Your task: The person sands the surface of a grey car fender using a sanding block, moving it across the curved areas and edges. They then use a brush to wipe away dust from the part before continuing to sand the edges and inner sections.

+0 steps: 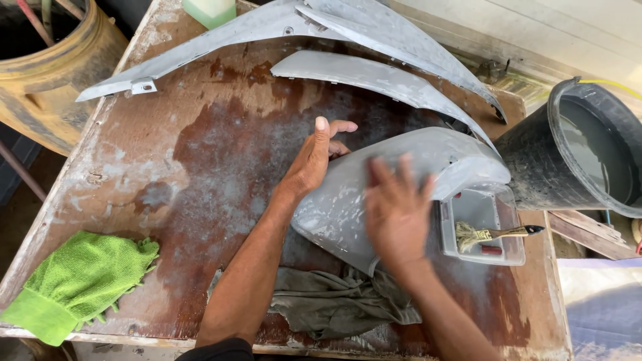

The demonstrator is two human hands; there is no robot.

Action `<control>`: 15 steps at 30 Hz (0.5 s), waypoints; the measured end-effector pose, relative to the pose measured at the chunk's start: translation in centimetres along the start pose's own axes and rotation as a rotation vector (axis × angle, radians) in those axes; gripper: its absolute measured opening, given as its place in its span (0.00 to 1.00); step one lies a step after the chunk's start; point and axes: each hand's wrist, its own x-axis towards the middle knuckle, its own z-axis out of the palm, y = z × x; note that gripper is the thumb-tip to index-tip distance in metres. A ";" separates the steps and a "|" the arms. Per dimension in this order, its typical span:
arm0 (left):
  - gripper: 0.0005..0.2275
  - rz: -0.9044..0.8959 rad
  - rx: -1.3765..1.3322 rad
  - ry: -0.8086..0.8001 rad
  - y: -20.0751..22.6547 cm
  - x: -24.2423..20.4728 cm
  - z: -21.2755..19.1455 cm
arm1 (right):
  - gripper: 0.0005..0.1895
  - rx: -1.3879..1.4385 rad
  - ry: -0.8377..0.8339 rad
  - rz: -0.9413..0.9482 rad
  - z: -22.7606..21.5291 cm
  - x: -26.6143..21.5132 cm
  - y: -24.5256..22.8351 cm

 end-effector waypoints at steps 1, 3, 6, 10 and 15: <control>0.35 0.015 -0.001 -0.001 -0.4 0.1 -0.1 | 0.11 0.066 -0.041 -0.104 0.8 -0.9 -1.4; 0.34 0.028 -0.001 -0.012 -0.8 0.3 -0.1 | 0.11 0.131 -0.081 -0.199 1.5 -2.1 -3.3; 0.33 0.039 0.010 0.001 -0.7 0.4 -0.1 | 0.07 0.172 -0.092 -0.231 0.6 -1.4 -2.8; 0.35 0.016 -0.011 0.000 0.2 -0.1 0.0 | 0.12 0.018 -0.095 -0.075 -0.3 0.9 3.7; 0.34 0.015 -0.013 0.006 -0.5 0.2 -0.1 | 0.13 0.003 -0.029 0.034 0.2 0.4 2.3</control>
